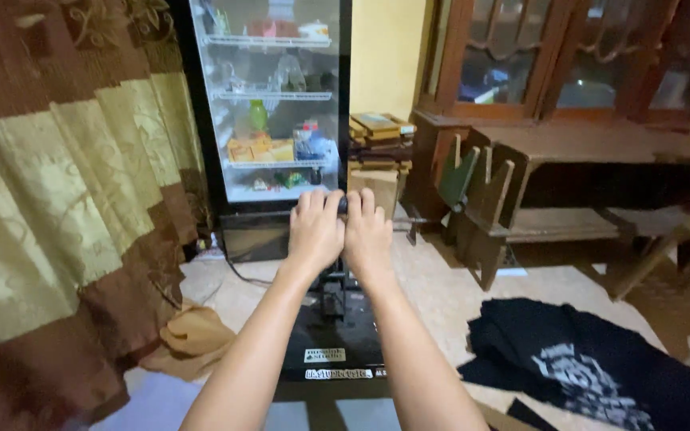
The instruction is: Smoothing out printed fabric pieces on the floor and then using a heat press machine to apply the designs.
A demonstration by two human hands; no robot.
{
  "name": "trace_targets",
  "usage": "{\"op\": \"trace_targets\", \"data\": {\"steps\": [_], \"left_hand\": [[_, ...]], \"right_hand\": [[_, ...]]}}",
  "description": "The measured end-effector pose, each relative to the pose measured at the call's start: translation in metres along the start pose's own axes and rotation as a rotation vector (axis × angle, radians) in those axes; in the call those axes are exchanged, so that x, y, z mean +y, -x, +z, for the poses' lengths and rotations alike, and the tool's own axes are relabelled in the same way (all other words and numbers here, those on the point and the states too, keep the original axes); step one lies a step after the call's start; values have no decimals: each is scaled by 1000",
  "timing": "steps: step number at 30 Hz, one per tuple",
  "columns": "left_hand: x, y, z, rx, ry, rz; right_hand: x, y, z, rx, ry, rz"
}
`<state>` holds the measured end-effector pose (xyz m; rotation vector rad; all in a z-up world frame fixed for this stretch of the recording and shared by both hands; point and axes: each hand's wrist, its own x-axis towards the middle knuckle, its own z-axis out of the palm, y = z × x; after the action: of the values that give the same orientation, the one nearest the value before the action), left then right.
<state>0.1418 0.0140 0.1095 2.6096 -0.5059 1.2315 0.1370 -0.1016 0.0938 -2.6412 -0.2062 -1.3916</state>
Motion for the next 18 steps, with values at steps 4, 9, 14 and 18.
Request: {"op": "trace_targets", "data": {"steps": [4, 9, 14, 18], "left_hand": [[29, 106, -13, 45, -33, 12], [52, 216, 6, 91, -17, -22], [68, 273, 7, 46, 57, -60], [73, 287, 10, 9, 92, -107]], "right_hand": [[5, 104, 15, 286, -6, -111], [-1, 211, -3, 262, -120, -153], [-2, 271, -14, 164, -200, -100], [0, 286, -18, 20, -288, -59]]}}
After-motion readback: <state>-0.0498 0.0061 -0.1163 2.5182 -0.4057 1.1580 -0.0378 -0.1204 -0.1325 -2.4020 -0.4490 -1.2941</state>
